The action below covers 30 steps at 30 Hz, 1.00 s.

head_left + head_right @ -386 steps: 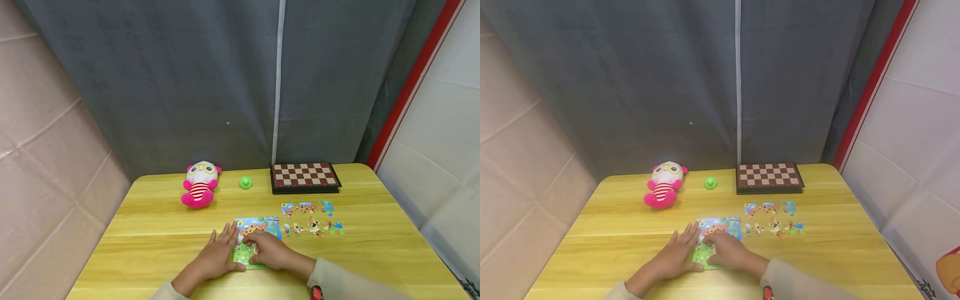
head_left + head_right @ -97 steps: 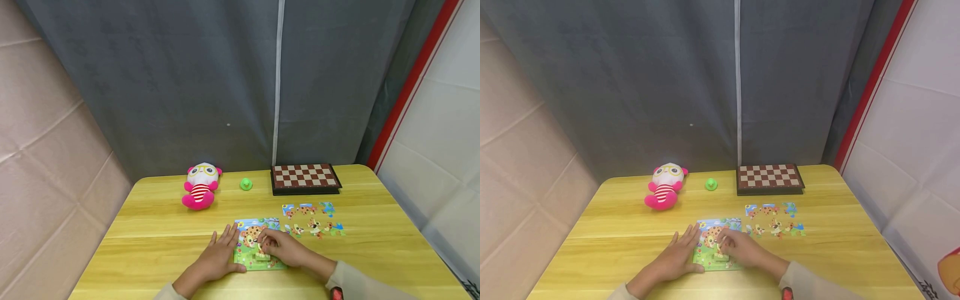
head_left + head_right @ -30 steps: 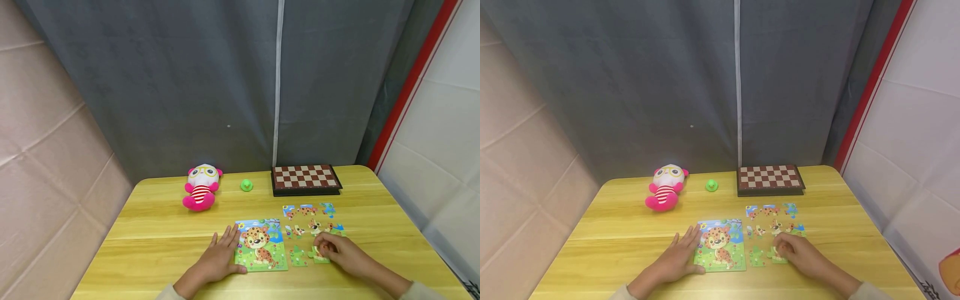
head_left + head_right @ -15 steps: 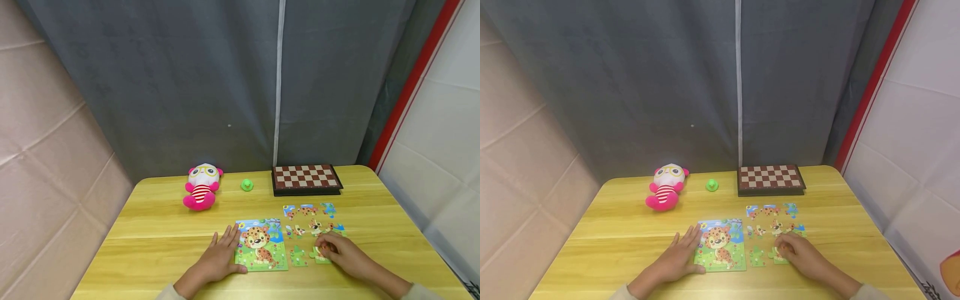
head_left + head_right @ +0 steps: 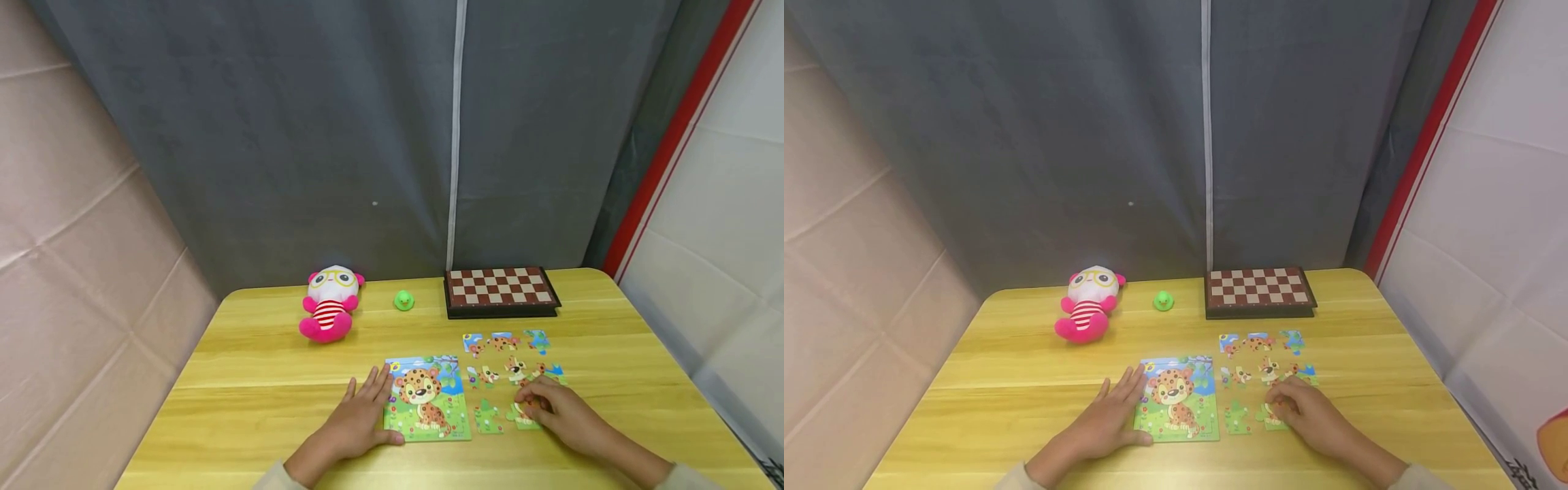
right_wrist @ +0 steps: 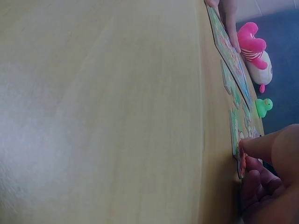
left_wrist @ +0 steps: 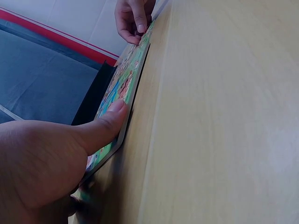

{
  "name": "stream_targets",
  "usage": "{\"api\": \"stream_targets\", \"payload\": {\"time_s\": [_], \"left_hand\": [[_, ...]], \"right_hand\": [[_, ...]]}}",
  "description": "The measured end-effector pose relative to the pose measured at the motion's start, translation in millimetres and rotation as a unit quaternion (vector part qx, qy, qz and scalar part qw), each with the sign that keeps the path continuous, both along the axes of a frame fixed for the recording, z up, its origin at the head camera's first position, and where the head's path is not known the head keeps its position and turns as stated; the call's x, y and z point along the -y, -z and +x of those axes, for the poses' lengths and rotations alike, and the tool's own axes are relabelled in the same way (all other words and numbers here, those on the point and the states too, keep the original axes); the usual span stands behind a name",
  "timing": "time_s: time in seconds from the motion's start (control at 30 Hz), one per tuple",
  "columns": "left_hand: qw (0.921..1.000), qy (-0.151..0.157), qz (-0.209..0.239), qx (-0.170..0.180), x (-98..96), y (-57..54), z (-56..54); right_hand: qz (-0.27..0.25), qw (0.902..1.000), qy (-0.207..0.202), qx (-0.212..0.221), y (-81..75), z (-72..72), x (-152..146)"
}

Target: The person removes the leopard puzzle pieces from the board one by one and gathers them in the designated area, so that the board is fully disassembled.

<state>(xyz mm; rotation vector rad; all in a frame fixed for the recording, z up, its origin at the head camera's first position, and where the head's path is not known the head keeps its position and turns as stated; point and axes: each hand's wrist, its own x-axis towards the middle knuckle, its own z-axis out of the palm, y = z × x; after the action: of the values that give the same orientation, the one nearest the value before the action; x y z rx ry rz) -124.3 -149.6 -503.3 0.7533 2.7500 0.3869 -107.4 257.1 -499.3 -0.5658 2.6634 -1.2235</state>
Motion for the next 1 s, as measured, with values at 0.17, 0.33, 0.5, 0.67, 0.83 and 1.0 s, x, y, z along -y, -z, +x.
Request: {"api": "stream_targets", "payload": {"time_s": [0.17, 0.33, 0.5, 0.67, 0.83, 1.0], "left_hand": [[1.0000, 0.000, -0.002, -0.001, 0.2, 0.8, -0.8], [1.0000, -0.001, -0.001, -0.002, -0.1, 0.9, -0.6], [1.0000, -0.001, -0.002, -0.004, -0.4, 0.4, 0.1], [1.0000, -0.001, 0.000, -0.002, -0.2, -0.1, 0.6], [1.0000, -0.001, 0.001, 0.001, -0.2, -0.6, 0.9], [1.0000, -0.001, -0.001, 0.002, -0.1, -1.2, 0.7]], "right_hand": [[0.001, 1.0000, 0.000, 0.006, -0.2, -1.6, -1], [-0.001, 0.9999, -0.006, 0.016, -1.1, -3.3, -1], [-0.006, 0.9994, -0.016, 0.029, -4.0, -5.9, -1], [-0.006, 0.9992, -0.020, 0.034, -7.9, -8.8, 4], [-0.007, 0.9995, -0.028, 0.010, -10.2, -11.5, 12], [-0.015, 0.9992, -0.037, 0.000, -10.6, -14.7, 24]]}}
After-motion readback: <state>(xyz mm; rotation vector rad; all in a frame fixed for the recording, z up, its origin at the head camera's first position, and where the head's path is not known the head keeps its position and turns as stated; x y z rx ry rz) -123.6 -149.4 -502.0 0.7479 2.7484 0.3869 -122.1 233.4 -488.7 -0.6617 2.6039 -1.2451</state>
